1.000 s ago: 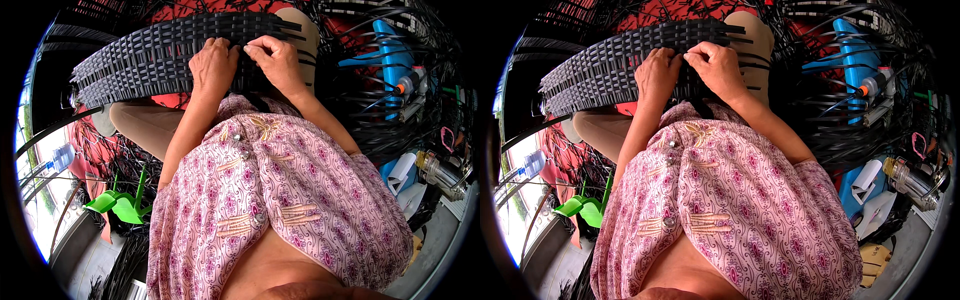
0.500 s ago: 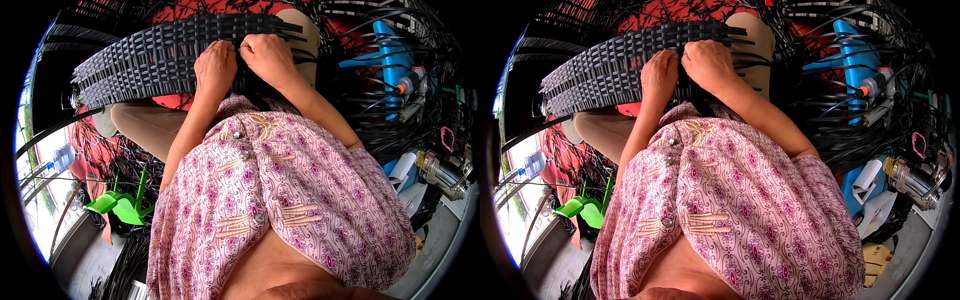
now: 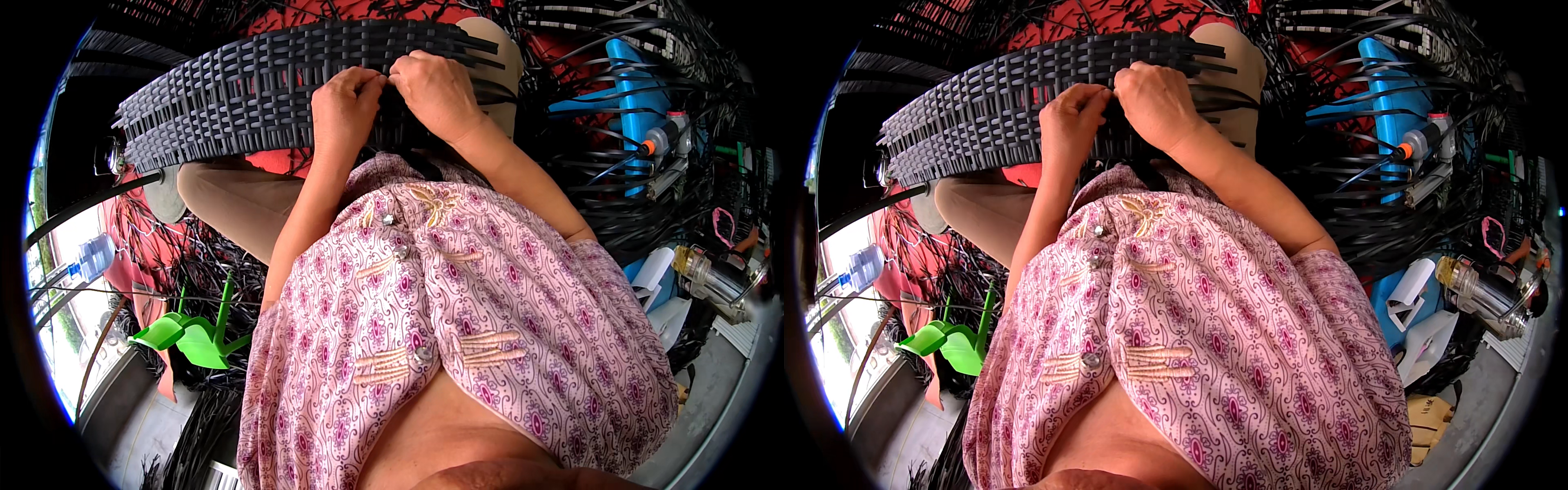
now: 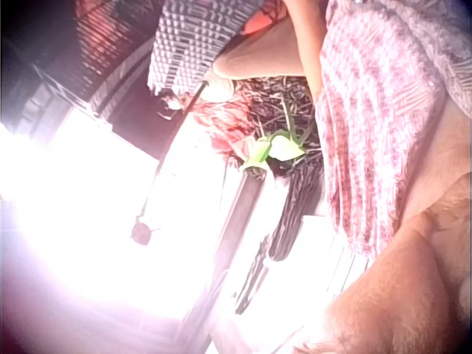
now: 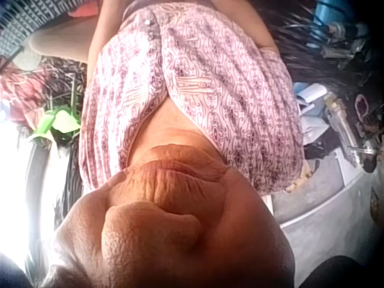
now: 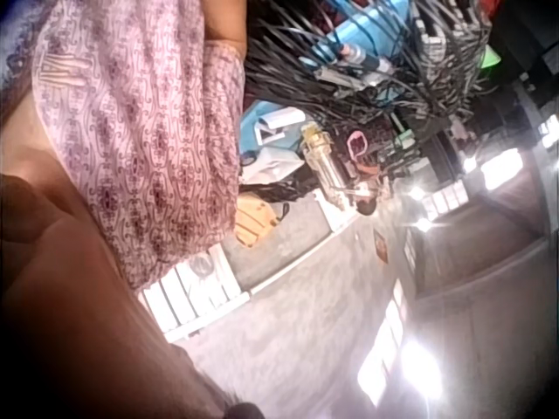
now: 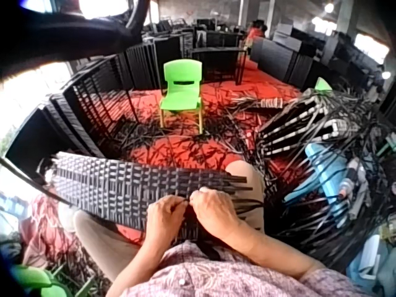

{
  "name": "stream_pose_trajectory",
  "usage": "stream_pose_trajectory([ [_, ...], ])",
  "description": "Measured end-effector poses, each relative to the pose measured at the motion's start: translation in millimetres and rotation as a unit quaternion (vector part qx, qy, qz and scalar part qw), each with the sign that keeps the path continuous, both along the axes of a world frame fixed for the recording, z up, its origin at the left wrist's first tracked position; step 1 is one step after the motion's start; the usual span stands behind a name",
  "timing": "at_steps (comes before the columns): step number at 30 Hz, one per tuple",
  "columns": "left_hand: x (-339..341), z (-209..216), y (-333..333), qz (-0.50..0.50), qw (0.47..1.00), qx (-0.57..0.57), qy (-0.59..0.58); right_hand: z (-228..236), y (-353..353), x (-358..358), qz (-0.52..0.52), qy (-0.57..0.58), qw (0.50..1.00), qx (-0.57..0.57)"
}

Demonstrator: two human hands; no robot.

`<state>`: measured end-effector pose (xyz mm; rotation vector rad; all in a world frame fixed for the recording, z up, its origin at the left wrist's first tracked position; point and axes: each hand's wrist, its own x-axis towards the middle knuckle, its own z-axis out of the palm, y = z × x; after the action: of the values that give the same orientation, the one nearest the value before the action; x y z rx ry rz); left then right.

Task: The person sits cross-legged on the floor and weaves black plastic strips into a large, curved furniture panel. They interlace the strips by hand, periodically lifting and rotating the panel to access different sections and continue the weaving pattern.

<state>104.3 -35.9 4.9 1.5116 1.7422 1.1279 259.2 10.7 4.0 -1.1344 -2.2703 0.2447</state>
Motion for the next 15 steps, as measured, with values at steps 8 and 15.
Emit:
stream_pose_trajectory([
  [8, -31, 3, -2, 0.076, 0.996, 0.023, -0.037, 7, -14, -5, 0.002, 0.104, 0.995, 0.009],
  [15, -46, 64, -23, 0.038, 0.988, 0.145, -0.032, 38, -1, -31, 0.17, 0.275, 0.944, -0.067],
])
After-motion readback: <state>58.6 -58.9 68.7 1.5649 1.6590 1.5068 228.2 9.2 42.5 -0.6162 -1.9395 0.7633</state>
